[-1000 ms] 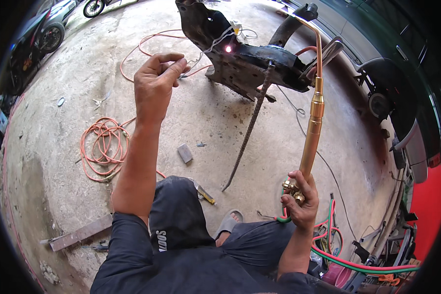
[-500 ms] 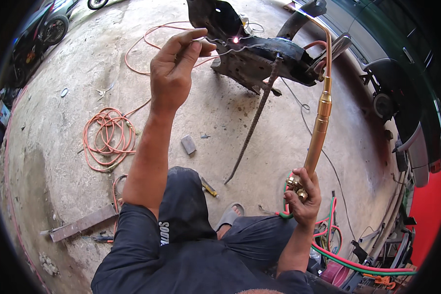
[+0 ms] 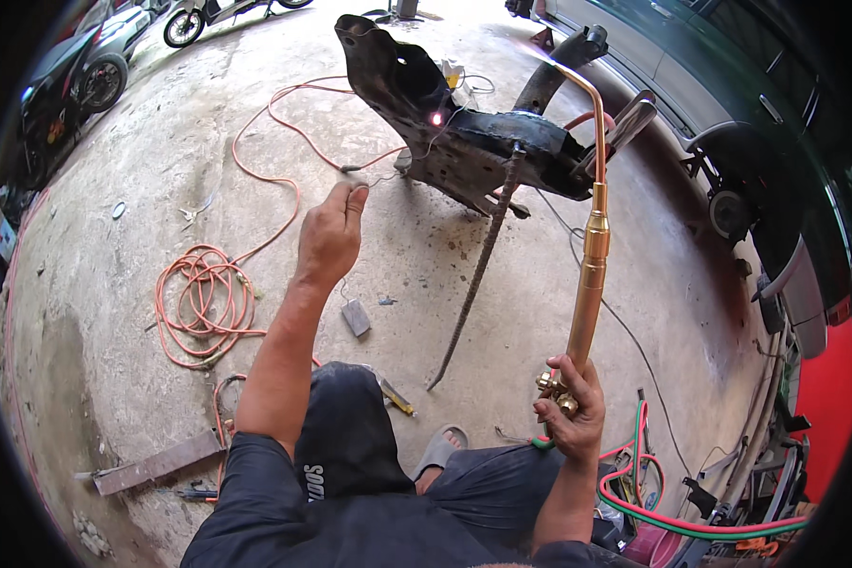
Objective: Using an oxy-acetylene torch and filler rod to weld a metal car suspension component.
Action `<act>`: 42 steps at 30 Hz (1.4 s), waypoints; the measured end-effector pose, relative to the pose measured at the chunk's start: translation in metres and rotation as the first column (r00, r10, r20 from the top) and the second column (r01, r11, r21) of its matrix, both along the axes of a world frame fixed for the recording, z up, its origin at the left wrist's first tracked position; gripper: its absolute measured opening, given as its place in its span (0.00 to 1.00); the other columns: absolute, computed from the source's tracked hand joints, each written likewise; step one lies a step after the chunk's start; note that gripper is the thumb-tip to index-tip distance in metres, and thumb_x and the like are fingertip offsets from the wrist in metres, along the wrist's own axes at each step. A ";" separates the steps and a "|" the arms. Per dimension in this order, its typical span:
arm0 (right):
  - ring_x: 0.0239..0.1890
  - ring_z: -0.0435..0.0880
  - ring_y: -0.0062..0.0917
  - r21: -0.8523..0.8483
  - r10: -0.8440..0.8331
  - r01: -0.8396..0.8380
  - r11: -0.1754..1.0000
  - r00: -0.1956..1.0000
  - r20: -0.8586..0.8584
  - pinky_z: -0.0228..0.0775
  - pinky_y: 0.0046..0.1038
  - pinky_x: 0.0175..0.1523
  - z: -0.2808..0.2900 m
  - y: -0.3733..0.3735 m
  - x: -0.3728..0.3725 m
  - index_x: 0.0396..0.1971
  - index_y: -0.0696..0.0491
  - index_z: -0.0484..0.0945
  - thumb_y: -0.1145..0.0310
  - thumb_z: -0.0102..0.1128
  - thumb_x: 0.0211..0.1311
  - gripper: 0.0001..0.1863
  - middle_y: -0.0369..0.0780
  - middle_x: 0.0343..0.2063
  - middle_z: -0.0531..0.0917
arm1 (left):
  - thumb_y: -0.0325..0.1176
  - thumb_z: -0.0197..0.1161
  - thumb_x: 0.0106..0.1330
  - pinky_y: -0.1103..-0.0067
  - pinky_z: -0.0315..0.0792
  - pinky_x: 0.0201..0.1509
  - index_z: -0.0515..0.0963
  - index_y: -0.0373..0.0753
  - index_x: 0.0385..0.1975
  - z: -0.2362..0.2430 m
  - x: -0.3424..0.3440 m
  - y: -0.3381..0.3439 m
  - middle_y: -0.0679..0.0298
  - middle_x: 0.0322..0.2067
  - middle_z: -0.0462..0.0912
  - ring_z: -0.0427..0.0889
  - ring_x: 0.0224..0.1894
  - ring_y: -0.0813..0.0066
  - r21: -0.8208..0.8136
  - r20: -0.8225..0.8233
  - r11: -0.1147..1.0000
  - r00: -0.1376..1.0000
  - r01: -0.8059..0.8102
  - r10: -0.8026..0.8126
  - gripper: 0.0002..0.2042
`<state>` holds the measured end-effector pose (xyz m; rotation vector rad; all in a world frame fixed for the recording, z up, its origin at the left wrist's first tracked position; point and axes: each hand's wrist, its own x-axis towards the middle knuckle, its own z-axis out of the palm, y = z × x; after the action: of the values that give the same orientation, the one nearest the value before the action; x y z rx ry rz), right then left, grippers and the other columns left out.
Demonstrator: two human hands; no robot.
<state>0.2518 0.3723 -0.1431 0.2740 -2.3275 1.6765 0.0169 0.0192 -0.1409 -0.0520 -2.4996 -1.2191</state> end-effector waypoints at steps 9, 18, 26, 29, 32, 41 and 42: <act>0.44 0.84 0.26 0.139 0.000 0.007 0.990 0.999 -0.048 0.84 0.26 0.43 0.026 0.000 -0.018 0.63 0.53 0.82 0.81 0.81 0.50 0.36 0.44 0.49 0.80 | 0.51 0.51 0.83 0.56 0.74 0.35 0.81 0.36 0.36 -0.019 -0.006 -0.015 0.46 0.26 0.85 0.84 0.31 0.42 -0.052 -0.118 0.998 0.993 0.020 -0.026 0.24; 0.43 0.85 0.27 0.557 -0.047 0.148 0.818 0.981 -0.191 0.82 0.28 0.47 0.086 0.020 -0.010 0.60 0.54 0.83 0.74 0.82 0.55 0.30 0.44 0.53 0.79 | 0.43 0.51 0.86 0.82 0.54 0.25 0.83 0.36 0.44 -0.057 0.053 -0.094 0.77 0.18 0.65 0.60 0.21 0.89 0.521 -0.203 0.853 0.975 0.026 0.094 0.18; 0.41 0.85 0.26 0.141 -0.013 0.008 0.990 0.999 0.041 0.79 0.28 0.44 0.035 0.010 0.054 0.63 0.51 0.81 0.67 0.84 0.53 0.35 0.44 0.47 0.82 | 0.44 0.53 0.84 0.78 0.66 0.29 0.82 0.37 0.44 -0.221 0.080 -0.166 0.69 0.19 0.73 0.73 0.22 0.80 0.289 0.166 0.910 0.951 -0.299 0.260 0.17; 0.41 0.85 0.26 0.031 0.037 -0.041 0.999 0.992 0.122 0.80 0.27 0.46 0.015 -0.004 0.078 0.63 0.52 0.82 0.71 0.83 0.54 0.34 0.45 0.49 0.83 | 0.43 0.57 0.81 0.74 0.73 0.31 0.81 0.37 0.43 -0.303 0.081 -0.176 0.64 0.22 0.79 0.82 0.25 0.75 0.048 0.317 0.955 0.911 -0.293 0.263 0.15; 0.40 0.85 0.23 -0.079 0.010 0.006 0.997 0.978 0.209 0.81 0.23 0.39 0.011 -0.016 0.097 0.63 0.52 0.81 0.77 0.80 0.56 0.33 0.44 0.51 0.82 | 0.41 0.60 0.78 0.70 0.79 0.29 0.82 0.38 0.48 -0.359 0.092 -0.164 0.60 0.26 0.82 0.84 0.26 0.71 0.344 0.698 0.841 0.713 -0.419 0.070 0.13; 0.30 0.84 0.20 -0.130 -0.059 0.073 0.989 0.992 0.114 0.80 0.20 0.32 0.016 -0.024 0.142 0.71 0.51 0.74 0.70 0.79 0.61 0.37 0.48 0.54 0.80 | 0.33 0.66 0.75 0.60 0.89 0.32 0.72 0.45 0.72 -0.405 0.090 -0.115 0.59 0.40 0.83 0.85 0.36 0.68 0.613 0.683 0.664 0.709 -0.428 -0.174 0.26; 0.29 0.84 0.22 -0.116 -0.045 0.056 0.992 0.994 0.096 0.79 0.21 0.29 0.018 -0.023 0.147 0.73 0.51 0.72 0.66 0.79 0.63 0.38 0.48 0.55 0.79 | 0.43 0.68 0.70 0.62 0.79 0.52 0.72 0.38 0.71 -0.406 0.095 -0.116 0.48 0.52 0.80 0.80 0.53 0.56 0.412 0.628 0.829 0.777 -0.378 0.042 0.31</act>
<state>0.3987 0.3491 -0.1256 0.1146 -2.2676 1.8305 0.1117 -0.0964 -0.5468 0.8799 -2.4216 -1.9991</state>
